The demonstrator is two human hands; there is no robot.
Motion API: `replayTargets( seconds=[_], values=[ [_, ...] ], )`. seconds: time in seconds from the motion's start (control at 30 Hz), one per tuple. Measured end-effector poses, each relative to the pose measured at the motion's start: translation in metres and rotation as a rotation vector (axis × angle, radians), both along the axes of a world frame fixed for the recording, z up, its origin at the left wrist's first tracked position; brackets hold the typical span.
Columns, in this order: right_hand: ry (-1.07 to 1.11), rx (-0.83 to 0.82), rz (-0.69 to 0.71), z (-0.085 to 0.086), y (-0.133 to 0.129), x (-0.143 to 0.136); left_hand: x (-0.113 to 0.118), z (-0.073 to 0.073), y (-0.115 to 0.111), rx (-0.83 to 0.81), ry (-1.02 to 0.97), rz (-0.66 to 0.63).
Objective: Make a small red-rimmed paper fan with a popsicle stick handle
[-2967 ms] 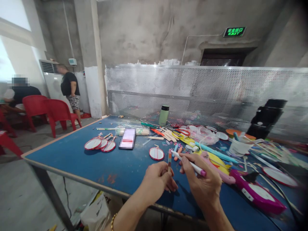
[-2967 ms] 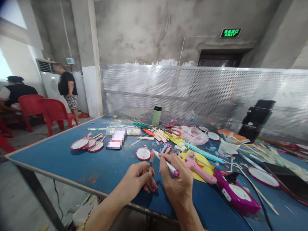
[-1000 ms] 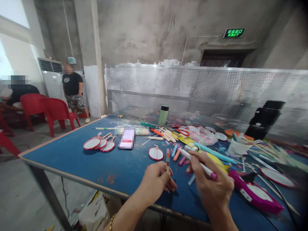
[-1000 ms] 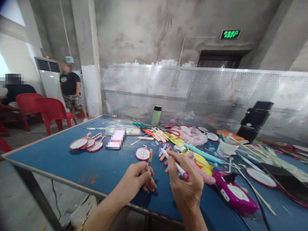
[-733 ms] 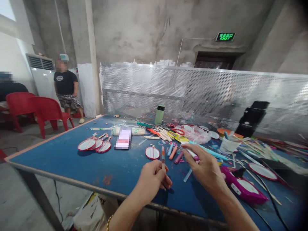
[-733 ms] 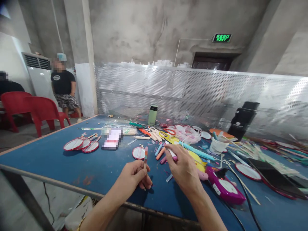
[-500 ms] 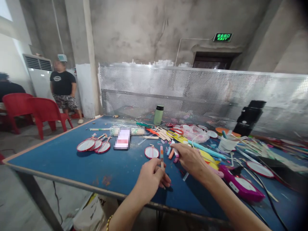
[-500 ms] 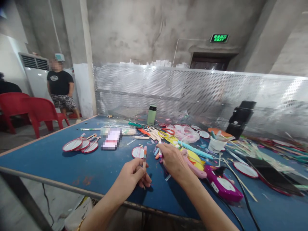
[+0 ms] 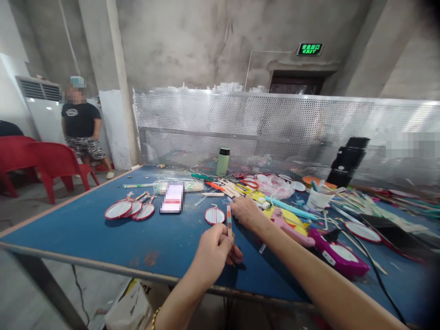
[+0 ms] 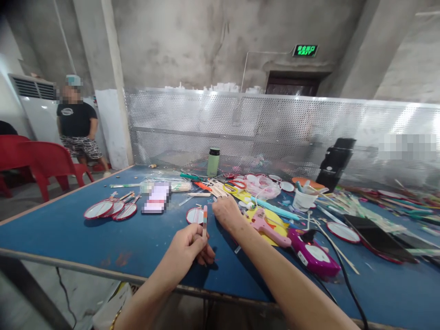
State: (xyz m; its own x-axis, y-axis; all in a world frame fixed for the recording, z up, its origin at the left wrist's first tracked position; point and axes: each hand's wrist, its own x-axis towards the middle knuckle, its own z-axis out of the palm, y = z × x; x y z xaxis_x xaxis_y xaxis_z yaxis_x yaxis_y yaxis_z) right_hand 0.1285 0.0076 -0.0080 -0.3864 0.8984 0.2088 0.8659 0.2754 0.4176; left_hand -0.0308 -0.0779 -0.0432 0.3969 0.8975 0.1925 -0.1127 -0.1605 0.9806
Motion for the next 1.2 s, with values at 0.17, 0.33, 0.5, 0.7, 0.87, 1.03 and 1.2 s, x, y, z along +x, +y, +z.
replayTargets(
  seconds=[0.17,0.33,0.5,0.7,0.87,1.03,1.2],
  values=[
    [0.001,-0.008,-0.004,0.011,0.002,0.004,0.000,0.000,-0.001,-0.014,0.002,-0.001],
    [0.078,0.057,-0.062,0.041,-0.011,0.026,0.000,-0.002,-0.001,-0.043,-0.032,-0.024],
    [0.144,0.097,-0.111,0.055,-0.042,0.051,0.000,-0.003,0.001,-0.058,-0.026,-0.039],
    [0.094,0.130,-0.125,0.046,-0.059,0.048,0.001,-0.004,0.001,-0.070,-0.023,-0.018],
    [0.050,0.040,-0.084,0.015,-0.047,0.030,0.000,-0.004,0.001,-0.046,-0.003,-0.008],
    [0.028,-0.029,-0.066,-0.004,-0.040,0.026,-0.001,-0.002,0.000,-0.036,0.015,-0.003],
    [0.022,0.012,-0.042,-0.002,-0.048,0.026,-0.001,-0.001,-0.001,-0.039,0.021,0.011]
  ],
)
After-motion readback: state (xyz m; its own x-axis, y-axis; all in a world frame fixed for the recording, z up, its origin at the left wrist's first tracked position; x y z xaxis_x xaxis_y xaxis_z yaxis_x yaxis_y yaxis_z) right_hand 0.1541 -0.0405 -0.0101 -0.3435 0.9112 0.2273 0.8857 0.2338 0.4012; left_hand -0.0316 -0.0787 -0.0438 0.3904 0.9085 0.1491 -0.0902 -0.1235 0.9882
